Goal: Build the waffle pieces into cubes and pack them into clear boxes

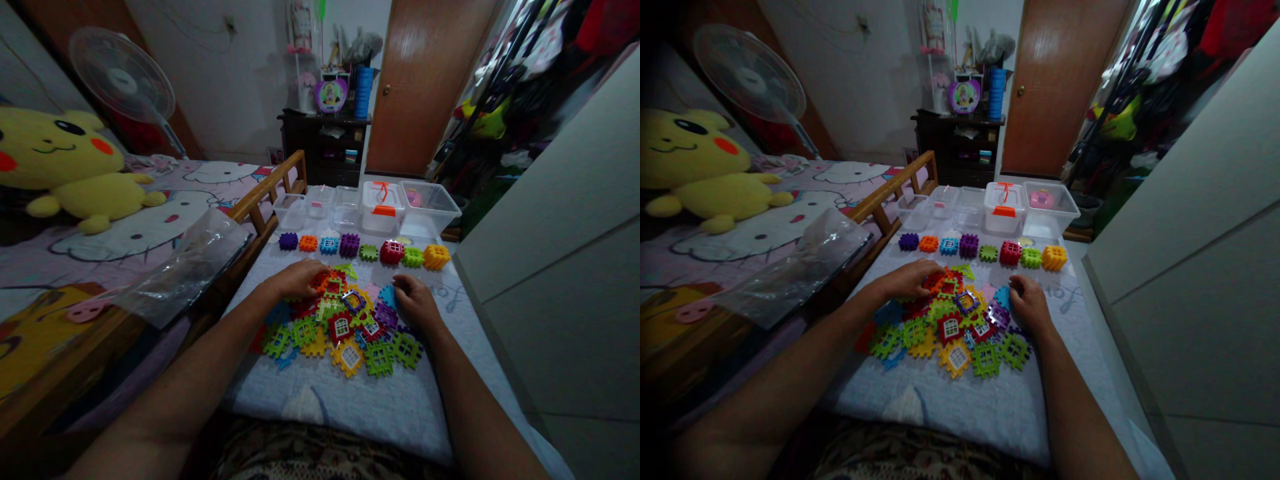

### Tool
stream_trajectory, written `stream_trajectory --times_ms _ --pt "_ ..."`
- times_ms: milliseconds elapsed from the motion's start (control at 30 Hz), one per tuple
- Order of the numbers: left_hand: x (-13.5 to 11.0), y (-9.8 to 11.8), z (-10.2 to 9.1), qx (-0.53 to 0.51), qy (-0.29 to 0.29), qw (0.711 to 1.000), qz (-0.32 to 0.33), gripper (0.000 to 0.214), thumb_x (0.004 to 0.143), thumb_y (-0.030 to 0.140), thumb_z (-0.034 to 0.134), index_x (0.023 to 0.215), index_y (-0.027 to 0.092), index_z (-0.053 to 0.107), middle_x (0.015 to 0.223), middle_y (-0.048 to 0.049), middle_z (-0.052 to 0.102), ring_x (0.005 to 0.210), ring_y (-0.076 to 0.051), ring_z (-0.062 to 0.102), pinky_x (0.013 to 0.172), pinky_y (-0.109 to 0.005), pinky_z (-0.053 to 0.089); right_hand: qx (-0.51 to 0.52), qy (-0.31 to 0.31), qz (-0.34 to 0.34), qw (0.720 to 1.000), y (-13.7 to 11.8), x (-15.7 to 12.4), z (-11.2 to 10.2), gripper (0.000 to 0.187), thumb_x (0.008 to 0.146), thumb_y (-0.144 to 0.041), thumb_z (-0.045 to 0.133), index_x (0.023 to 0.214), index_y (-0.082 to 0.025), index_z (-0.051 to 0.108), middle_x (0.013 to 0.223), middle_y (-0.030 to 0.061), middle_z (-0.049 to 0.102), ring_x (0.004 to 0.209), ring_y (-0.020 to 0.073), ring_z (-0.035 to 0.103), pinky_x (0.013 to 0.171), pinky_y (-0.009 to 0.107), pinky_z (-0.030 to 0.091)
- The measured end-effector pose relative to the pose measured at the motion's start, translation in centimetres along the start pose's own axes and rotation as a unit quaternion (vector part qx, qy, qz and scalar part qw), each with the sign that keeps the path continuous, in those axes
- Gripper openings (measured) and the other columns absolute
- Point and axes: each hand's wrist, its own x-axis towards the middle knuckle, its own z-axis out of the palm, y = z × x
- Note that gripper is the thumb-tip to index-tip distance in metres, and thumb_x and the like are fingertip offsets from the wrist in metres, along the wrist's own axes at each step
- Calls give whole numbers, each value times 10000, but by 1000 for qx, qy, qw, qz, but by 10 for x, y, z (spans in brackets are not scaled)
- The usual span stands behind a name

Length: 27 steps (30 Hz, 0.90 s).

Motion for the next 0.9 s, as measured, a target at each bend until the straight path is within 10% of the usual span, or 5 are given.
stream_trajectory --times_ms 333,900 --pt "14 -38 -28 60 98 992 -44 458 738 212 671 1190 171 610 1213 -107 651 1137 -260 592 1014 -351 440 1 15 -8 1000 1 -1 2 317 778 -290 518 1026 -186 687 993 92 735 918 235 674 885 404 517" --pt "79 -92 -44 114 23 986 -122 525 634 371 742 1127 201 680 1159 -96 695 1105 -294 618 937 -316 473 17 16 10 1000 0 -2 2 320 758 -290 530 1026 -201 681 994 91 733 926 243 680 887 423 527"
